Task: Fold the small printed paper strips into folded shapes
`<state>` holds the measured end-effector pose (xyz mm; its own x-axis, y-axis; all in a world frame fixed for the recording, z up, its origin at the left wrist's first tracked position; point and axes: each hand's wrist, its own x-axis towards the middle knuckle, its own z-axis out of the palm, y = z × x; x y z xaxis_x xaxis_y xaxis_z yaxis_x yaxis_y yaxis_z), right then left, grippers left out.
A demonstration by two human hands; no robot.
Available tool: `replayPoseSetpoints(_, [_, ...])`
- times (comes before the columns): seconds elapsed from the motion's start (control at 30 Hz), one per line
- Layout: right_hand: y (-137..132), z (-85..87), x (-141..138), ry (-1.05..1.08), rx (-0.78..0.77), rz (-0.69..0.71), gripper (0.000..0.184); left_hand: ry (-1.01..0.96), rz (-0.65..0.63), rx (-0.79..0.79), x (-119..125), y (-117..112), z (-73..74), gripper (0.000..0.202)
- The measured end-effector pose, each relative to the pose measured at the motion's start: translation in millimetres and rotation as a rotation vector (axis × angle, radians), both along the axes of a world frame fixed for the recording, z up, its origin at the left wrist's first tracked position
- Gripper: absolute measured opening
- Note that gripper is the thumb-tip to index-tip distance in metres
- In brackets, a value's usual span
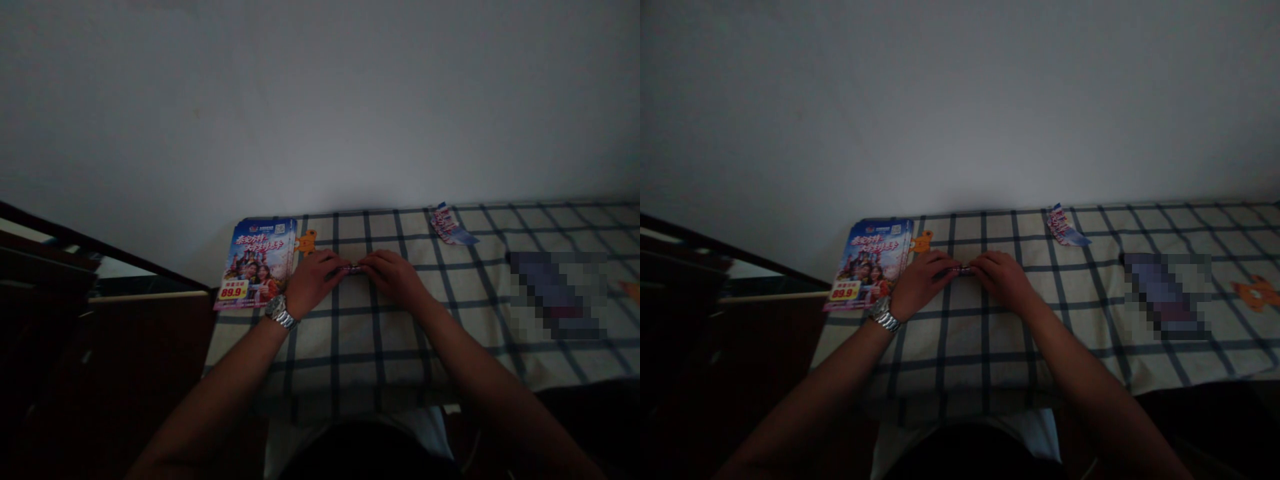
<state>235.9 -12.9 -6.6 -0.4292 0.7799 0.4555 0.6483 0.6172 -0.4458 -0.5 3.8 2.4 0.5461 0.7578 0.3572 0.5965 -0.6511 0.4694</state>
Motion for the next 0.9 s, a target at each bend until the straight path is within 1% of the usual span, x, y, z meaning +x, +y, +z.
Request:
replayPoseSetpoints(0.13, [-4.4, 3.9, -5.5, 0.106, -0.047, 0.069, 0.017, -0.026, -0.01, -0.021, 4.1, -4.9, 3.3, 0.019])
replayPoseSetpoints(0.2, [-5.4, 3.8, -7.2, 0.162, -0.08, 0.082, 0.015, -0.05, -0.008, -0.054, 6.1, -6.8, 4.7, 0.018])
replayPoseSetpoints(0.43, [-6.6, 3.5, -5.4, 0.252, -0.14, 0.053, 0.011, -0.231, 0.027, -0.191, 6.4, -9.7, 9.2, 0.019])
replayPoseSetpoints(0.63, [-9.1, 8.0, -5.3, 0.271, -0.137, 0.043, 0.01, -0.317, 0.04, -0.201, 5.1, -9.5, 6.1, 0.018])
replayPoseSetpoints(0.77, [-8.7, 8.9, -4.7, 0.256, -0.132, 0.033, 0.012, -0.329, 0.033, -0.214, 5.2, -8.7, 5.6, 0.015])
replayPoseSetpoints(0.9, [-8.0, 7.6, -4.3, 0.234, -0.134, 0.033, 0.014, -0.322, 0.03, -0.202, 5.6, -9.1, 8.3, 0.014])
